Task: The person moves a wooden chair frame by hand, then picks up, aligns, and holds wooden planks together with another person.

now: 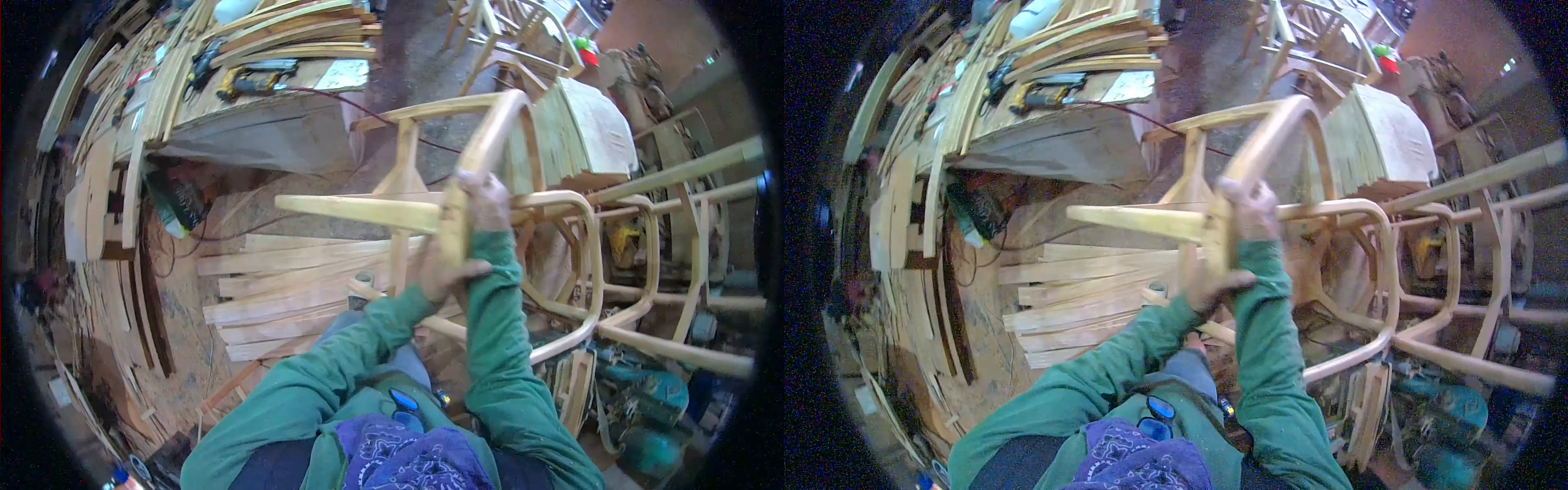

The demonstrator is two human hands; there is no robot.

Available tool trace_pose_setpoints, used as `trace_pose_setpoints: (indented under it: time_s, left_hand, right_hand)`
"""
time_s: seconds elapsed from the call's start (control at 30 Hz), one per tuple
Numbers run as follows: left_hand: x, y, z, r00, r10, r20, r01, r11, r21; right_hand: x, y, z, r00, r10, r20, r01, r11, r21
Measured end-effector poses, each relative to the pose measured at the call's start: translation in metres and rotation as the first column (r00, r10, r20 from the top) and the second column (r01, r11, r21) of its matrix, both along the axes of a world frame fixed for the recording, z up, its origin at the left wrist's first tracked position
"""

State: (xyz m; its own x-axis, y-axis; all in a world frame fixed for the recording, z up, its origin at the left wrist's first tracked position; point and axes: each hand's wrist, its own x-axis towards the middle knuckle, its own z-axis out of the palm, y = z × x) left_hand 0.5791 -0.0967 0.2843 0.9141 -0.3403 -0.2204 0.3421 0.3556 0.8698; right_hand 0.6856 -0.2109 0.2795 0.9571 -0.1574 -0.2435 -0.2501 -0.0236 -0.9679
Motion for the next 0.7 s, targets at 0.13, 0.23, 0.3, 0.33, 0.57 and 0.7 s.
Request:
trace_pose_setpoints:
  time_s: [0.13,0.23,0.3,0.33,0.57,0.7]
  left_hand:
    - [0.012,0.013,-0.027,0.970,0.020,-0.243,-0.131,0.884,-0.449]
    - [0.019,0.025,-0.020,0.953,0.086,-0.291,-0.202,0.896,-0.395]
    - [0.030,0.030,-0.012,0.945,0.078,-0.318,-0.196,0.912,-0.361]
    - [0.037,0.034,-0.012,0.948,0.041,-0.315,-0.168,0.906,-0.388]
    - [0.071,0.074,-0.007,0.944,0.046,-0.326,-0.180,0.901,-0.394]
    - [0.086,0.085,-0.004,0.944,0.032,-0.327,-0.172,0.896,-0.409]
  right_hand:
    - [0.001,0.027,0.020,0.995,0.100,0.017,-0.102,0.968,0.230]
    - [0.009,0.029,0.015,0.974,0.195,0.119,-0.223,0.927,0.303]
    - [0.015,0.034,0.015,0.969,0.221,0.112,-0.244,0.929,0.279]
    - [0.020,0.031,0.017,0.962,0.251,0.112,-0.271,0.932,0.241]
    - [0.028,-0.031,0.028,0.970,0.222,-0.096,-0.233,0.964,-0.126]
    - [0.036,-0.095,0.023,0.983,0.078,-0.166,-0.138,0.911,-0.388]
